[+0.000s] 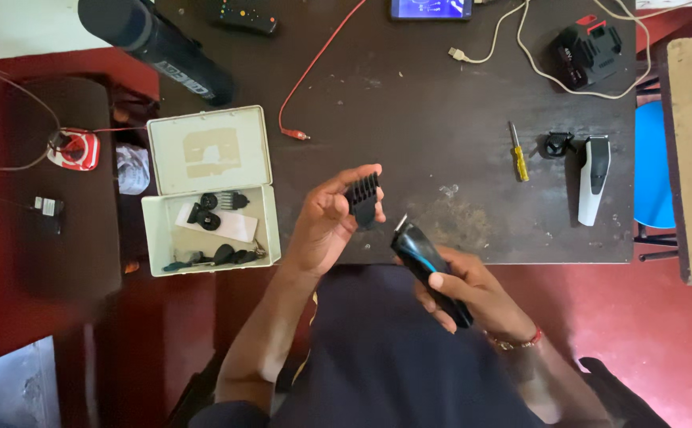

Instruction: The person plugs a charger into a wall socket and connects a phone to charge. Then they take two hair clippers from a case, attach different guard attachments to each, and place them back in the case.

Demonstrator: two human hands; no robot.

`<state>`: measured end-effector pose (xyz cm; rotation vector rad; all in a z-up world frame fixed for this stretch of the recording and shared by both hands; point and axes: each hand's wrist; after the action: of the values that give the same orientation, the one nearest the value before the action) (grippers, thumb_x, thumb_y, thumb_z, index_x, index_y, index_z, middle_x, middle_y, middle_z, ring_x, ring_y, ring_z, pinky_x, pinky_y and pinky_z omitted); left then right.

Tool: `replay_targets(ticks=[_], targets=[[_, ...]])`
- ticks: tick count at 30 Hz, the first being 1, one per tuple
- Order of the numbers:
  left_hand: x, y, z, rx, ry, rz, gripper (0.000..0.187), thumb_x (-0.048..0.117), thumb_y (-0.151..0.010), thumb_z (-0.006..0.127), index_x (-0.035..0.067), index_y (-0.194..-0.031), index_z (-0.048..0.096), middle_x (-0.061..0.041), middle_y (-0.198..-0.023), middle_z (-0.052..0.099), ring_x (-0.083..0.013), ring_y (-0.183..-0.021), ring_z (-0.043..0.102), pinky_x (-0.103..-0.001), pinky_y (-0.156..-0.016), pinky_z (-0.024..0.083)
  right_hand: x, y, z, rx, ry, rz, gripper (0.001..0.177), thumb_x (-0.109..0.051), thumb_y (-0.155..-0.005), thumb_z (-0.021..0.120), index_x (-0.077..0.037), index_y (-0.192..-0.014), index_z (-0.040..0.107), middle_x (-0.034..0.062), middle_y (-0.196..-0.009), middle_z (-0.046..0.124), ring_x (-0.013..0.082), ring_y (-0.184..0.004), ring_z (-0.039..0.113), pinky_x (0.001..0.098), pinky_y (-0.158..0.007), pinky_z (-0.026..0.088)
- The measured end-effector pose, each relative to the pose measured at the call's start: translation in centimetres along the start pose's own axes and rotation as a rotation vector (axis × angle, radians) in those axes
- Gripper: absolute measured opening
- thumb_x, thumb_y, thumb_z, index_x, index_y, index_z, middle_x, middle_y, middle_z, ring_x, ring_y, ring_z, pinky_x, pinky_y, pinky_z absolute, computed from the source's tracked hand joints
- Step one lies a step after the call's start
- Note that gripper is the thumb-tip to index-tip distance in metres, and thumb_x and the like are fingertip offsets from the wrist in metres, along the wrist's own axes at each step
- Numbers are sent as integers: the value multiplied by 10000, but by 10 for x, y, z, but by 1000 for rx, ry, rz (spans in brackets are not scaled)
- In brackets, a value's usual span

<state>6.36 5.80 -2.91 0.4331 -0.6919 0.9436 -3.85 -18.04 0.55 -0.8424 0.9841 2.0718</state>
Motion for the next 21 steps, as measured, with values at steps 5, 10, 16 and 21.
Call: replay_targets(ticks=[5,10,16,21], targets=[[-8,4,11,18,-108,16,787,486,-912,795,-32,-1453,553,-77,-1181,649,-158,-1061,660,-340,-995,574,3,-2,-4,-79,-143,-82,627,-369,-1001,611,114,-1389,517,119,-737,621,119,-474,557,241,-425,451],[-9,5,20,38,-185,36,739,445,-897,818,-17,-1423,580,-63,-1179,655,-142,-1084,653,-317,-1001,562,2,-9,0,-46,-201,-82,628,-368,-989,605,121,-1371,510,116,-772,606,123,-477,556,255,-394,470],[-8,7,22,46,-249,71,679,418,-944,809,-32,-1414,613,-39,-1196,642,-138,-1132,602,-299,-1051,502,3,-14,4,-47,-72,-118,586,-358,-1018,575,92,-1387,501,110,-766,602,116,-489,557,253,-419,473],[-9,10,26,78,-304,165,598,412,-979,765,-2,-1385,614,-64,-1217,679,-146,-1166,637,-314,-1073,524,9,-19,7,-3,15,-120,479,-296,-1009,562,42,-1338,476,95,-736,602,111,-484,555,249,-414,469]])
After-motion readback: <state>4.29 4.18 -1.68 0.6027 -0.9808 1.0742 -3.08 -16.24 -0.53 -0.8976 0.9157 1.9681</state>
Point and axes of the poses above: each hand's wrist, its own y-axis away from the middle knuckle, its own z-axis out of the palm, x = y × z
